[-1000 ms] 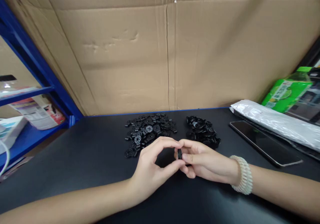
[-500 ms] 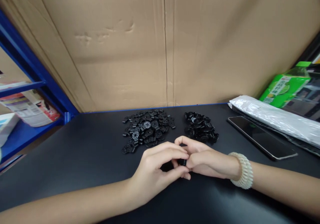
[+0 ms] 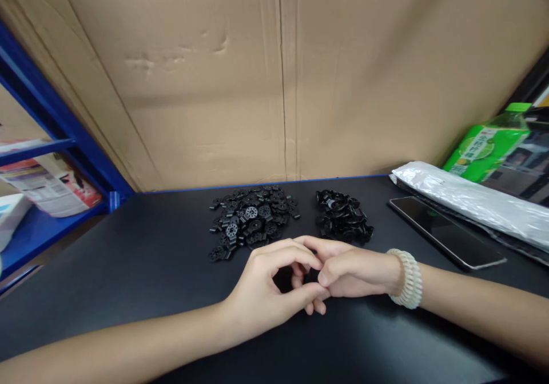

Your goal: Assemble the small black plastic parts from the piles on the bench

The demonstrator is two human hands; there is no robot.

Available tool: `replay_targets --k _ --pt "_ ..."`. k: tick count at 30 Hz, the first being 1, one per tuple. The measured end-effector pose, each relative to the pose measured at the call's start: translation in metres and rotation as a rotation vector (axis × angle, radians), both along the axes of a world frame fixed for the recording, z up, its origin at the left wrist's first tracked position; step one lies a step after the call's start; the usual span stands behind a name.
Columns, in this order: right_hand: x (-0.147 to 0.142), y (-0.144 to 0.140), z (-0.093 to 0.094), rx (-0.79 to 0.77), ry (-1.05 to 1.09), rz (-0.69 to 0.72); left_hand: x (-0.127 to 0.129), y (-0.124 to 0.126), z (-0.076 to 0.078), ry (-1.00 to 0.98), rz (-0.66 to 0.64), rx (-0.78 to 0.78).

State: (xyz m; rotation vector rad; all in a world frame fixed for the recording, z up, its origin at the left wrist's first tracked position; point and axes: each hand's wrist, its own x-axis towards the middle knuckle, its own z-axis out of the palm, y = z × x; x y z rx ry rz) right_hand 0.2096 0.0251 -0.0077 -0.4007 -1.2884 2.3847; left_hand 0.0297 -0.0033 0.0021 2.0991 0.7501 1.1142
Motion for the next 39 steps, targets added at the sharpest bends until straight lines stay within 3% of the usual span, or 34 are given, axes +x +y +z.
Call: replay_targets --k 13,24,39 --pt "-0.001 0.005 0.005 -0.018 0.055 0.169 -0.001 0.003 -0.001 -0.09 -0.082 -0.187" --pt "0.001 0.011 0.005 0.002 -0.013 0.209 0.002 0.0 -0.002 -0.073 -0.022 -0.097" --pt "-0.005 -0.007 0.012 -0.03 -0.1 -0.016 0.006 0.002 0.0 -0.059 -0.065 -0.093"
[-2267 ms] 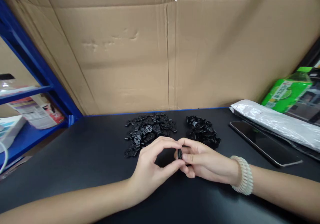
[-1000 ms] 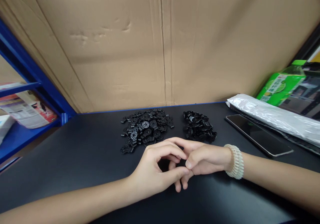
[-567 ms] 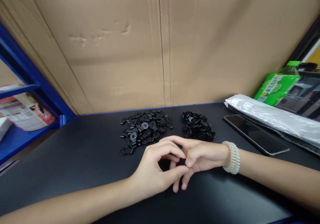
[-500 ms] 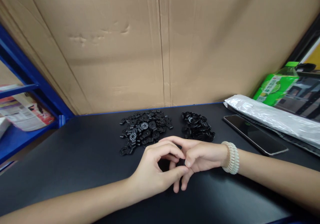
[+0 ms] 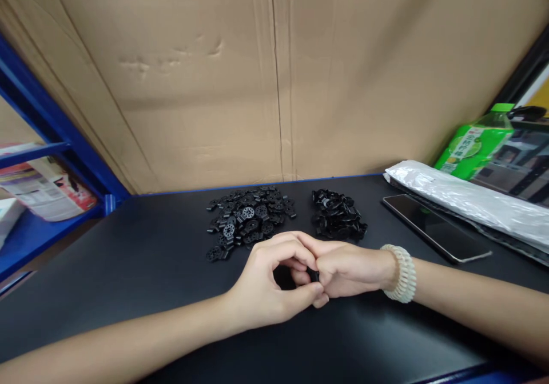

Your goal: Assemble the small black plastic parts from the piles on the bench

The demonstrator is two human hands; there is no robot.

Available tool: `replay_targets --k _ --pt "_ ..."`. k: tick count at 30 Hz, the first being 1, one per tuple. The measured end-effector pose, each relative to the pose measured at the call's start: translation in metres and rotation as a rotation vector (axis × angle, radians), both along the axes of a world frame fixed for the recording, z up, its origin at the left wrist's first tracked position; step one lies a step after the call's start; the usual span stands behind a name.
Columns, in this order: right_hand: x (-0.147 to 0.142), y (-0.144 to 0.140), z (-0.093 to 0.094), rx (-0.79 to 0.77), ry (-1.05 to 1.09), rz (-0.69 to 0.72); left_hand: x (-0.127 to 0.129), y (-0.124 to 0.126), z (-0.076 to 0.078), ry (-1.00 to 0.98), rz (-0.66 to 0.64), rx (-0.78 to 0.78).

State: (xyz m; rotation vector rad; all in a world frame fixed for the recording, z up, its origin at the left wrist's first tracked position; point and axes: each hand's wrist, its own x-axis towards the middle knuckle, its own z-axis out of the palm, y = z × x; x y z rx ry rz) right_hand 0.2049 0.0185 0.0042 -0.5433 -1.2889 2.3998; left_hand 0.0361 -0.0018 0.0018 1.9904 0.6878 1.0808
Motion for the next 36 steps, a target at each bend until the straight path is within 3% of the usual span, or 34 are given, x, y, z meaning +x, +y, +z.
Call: replay_targets --k 6,11,14,16,19,21,25,32,36 --pt "0.01 0.002 0.001 0.0 0.086 0.025 -0.008 0.003 -0.001 -0.079 0.01 -0.033" --pt "0.023 0.01 0.014 0.166 0.064 0.081 -0.013 0.002 0.0 -0.243 -0.065 -0.036" --pt "0.032 0.012 0.023 0.414 -0.053 0.094 -0.013 0.001 0.0 -0.199 -0.031 0.033" --pt "0.041 0.016 0.03 0.669 -0.197 0.013 -0.013 0.0 0.0 -0.138 0.023 0.085" --pt "0.061 0.03 0.036 1.143 -0.449 -0.306 -0.011 -0.003 0.001 -0.041 0.086 0.166" --pt "0.076 0.045 0.036 1.333 -0.547 -0.528 -0.009 -0.006 0.002 0.025 0.067 0.228" --pt "0.095 0.071 0.025 1.266 -0.48 -0.682 -0.006 -0.009 0.002 0.098 -0.013 0.32" --pt "0.095 0.076 0.02 1.237 -0.449 -0.621 -0.006 -0.008 0.0 0.12 -0.037 0.297" --pt "0.097 0.072 0.027 1.364 -0.5 -0.563 -0.005 -0.007 0.0 0.139 -0.057 0.29"
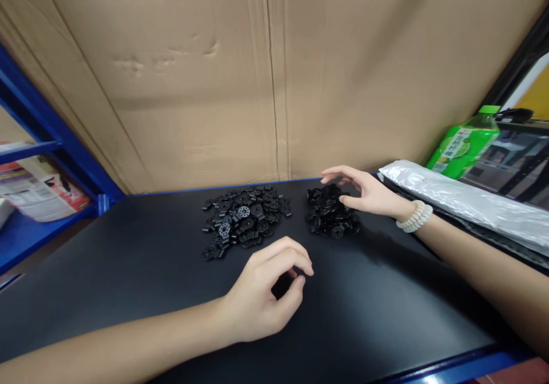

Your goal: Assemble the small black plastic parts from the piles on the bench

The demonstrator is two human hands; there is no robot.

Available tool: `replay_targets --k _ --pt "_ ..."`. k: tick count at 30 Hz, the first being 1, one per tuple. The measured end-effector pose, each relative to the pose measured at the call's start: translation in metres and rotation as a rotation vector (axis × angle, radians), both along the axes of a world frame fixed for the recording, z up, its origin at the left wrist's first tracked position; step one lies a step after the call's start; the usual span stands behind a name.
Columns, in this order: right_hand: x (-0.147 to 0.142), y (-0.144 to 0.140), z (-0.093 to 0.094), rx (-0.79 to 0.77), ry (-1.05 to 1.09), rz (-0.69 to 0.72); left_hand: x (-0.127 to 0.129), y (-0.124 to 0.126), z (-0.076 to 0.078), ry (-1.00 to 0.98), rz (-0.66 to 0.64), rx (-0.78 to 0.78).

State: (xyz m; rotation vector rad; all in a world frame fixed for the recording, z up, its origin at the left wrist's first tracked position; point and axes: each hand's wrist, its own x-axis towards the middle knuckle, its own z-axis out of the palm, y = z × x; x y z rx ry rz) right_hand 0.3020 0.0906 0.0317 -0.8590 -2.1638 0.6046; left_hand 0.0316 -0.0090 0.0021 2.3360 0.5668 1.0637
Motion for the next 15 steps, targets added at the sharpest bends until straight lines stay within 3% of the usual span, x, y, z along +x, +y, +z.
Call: replay_targets --k 3,8,12,15 --pt "0.005 0.001 0.004 -0.019 0.014 -0.029 0.001 -0.001 -0.001 0.024 -0.001 0.007" --pt "0.013 0.015 -0.007 -0.118 0.148 -0.337 0.0 -0.001 -0.003 0.086 -0.025 0.079" --pt "0.011 0.02 -0.02 -0.177 0.04 -0.345 -0.001 -0.002 -0.004 0.144 -0.035 0.143" --pt "0.0 0.01 -0.018 -0.115 0.011 -0.359 -0.001 -0.003 -0.006 0.214 -0.032 0.225"
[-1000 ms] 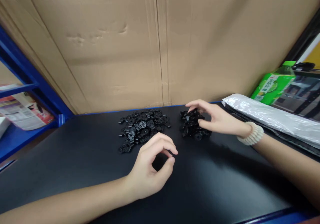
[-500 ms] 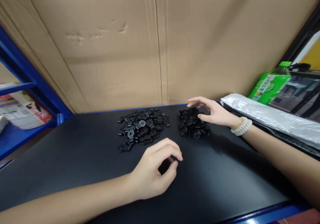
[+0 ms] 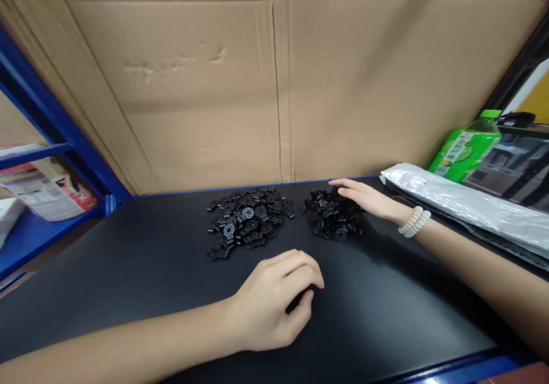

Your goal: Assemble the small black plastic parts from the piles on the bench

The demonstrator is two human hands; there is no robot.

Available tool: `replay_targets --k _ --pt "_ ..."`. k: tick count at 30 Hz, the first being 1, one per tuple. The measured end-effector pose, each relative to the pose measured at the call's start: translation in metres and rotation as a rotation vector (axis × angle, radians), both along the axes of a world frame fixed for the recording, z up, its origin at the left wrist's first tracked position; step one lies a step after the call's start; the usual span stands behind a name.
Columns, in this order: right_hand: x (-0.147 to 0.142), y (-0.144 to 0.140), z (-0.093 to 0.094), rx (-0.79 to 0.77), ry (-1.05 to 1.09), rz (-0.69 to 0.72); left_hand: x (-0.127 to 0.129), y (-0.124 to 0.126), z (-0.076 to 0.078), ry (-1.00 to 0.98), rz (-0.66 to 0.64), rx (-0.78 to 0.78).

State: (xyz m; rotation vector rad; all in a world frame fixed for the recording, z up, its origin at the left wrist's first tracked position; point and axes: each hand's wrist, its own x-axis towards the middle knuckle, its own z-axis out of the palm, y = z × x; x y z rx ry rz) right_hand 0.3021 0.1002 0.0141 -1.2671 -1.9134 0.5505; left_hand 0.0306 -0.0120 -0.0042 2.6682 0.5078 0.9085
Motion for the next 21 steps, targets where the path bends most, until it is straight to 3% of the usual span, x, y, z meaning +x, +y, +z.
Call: replay_targets --k 4,6,8,13,17,21 --pt "-0.025 -0.031 0.014 0.214 0.0 -0.053 -0.003 0.0 0.0 0.16 0.052 0.199" --pt "-0.04 -0.05 0.017 0.373 -0.012 0.026 -0.006 0.003 0.002 0.286 0.15 0.315" --pt "-0.054 -0.068 0.017 0.402 0.005 0.138 -0.008 0.006 0.005 0.415 0.275 0.414" --pt "-0.08 -0.095 -0.001 0.107 0.033 0.333 -0.01 0.011 0.011 0.595 0.432 0.549" --pt "-0.09 -0.099 -0.017 -0.14 0.021 0.367 -0.013 0.021 0.017 0.613 0.536 0.523" --pt "-0.094 -0.093 -0.025 -0.271 0.106 0.376 -0.023 0.041 0.033 0.596 0.718 0.471"
